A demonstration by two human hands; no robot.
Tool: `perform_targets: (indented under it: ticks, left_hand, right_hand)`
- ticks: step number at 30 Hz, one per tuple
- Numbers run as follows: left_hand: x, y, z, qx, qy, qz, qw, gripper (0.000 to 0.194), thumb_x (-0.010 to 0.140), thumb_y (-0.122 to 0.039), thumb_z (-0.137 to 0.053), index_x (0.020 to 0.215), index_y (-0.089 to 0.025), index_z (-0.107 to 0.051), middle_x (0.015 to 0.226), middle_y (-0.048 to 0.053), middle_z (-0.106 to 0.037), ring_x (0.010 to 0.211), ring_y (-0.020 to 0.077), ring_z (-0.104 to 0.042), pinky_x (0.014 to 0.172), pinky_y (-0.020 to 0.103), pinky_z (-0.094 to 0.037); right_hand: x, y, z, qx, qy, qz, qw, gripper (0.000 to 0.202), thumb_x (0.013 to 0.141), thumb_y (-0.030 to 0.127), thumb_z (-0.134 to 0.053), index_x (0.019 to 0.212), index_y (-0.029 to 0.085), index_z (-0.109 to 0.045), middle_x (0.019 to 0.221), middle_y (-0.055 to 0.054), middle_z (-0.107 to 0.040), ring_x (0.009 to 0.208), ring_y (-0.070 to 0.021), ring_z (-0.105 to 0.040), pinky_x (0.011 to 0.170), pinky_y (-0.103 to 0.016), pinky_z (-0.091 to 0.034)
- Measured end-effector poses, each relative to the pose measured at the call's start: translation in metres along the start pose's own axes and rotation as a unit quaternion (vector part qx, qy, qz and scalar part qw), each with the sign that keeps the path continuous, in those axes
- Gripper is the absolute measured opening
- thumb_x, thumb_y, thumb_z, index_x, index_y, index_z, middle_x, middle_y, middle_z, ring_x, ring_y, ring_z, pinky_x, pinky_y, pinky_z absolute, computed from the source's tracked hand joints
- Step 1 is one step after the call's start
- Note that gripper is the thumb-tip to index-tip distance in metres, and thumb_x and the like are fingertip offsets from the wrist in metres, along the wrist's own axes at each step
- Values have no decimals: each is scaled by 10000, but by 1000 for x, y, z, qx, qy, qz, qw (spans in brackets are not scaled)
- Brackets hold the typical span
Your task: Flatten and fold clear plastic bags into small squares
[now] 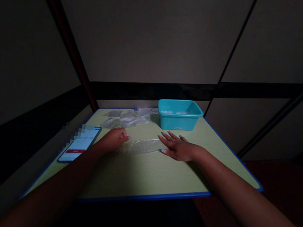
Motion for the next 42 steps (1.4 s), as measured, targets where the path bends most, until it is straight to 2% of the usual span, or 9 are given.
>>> perform_targets:
  ticks: [4, 14, 20, 27, 34, 42]
  left_hand:
    - [1, 1, -1, 5, 6, -4, 1000, 237, 758, -380, -520, 609, -205, -460, 654, 12, -505, 661, 175, -478, 595, 264, -324]
    - [3, 6, -3, 11, 10, -14, 1000, 241, 781, -351, -473, 592, -204, -447, 669, 25, -519, 672, 183, -485, 611, 277, -328]
    - [2, 4, -3, -1, 18, -9, 1000, 279, 757, -425, -516, 599, -208, -439, 634, 1, -482, 630, 166, -456, 568, 264, -305]
    - [3, 4, -3, 14, 65, -4, 998, 318, 705, -495, -570, 630, -201, -475, 673, -2, -512, 649, 160, -468, 568, 251, -305]
    - [4, 3, -5, 52, 95, -49, 993, 343, 656, -502, -613, 637, -201, -449, 706, 7, -512, 689, 181, -474, 582, 261, -290]
    - [3, 0, -5, 48, 94, -96, 990, 281, 739, -440, -506, 613, -199, -433, 694, 12, -486, 702, 182, -463, 609, 270, -294]
  right_hand:
    - [0, -1, 0, 17, -7, 4, 1000, 693, 916, 565, -315, 1501, 265, -95, 1558, -46, -23, 1417, -314, 34, 1090, -630, -80]
    - [1, -3, -3, 3, -10, 6, 1000, 708, 916, 568, -305, 1502, 239, -84, 1558, -46, -12, 1419, -313, 36, 1089, -631, -89]
    - [1, -2, -2, -3, -5, 1, 1000, 703, 921, 564, -291, 1503, 229, -85, 1558, -52, -11, 1420, -306, 33, 1096, -616, -83]
    - [1, -3, -3, -16, -3, 2, 1000, 712, 920, 566, -284, 1505, 214, -81, 1558, -62, 7, 1420, -316, 28, 1087, -625, -96]
    - [3, -7, -5, -20, -8, 6, 1000, 719, 913, 594, -260, 1505, 235, -70, 1558, -44, 6, 1422, -307, 34, 1092, -621, -97]
    - [2, -6, -4, -22, -1, -1, 1000, 715, 916, 581, -273, 1506, 233, -68, 1559, -44, 10, 1421, -309, 36, 1098, -611, -95]
Point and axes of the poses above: each hand's wrist, its own x-axis towards the middle knuckle, its own z-axis out of the back of the hand, y = z × x, the point moved 2 cm from there along x, towards the middle knuckle
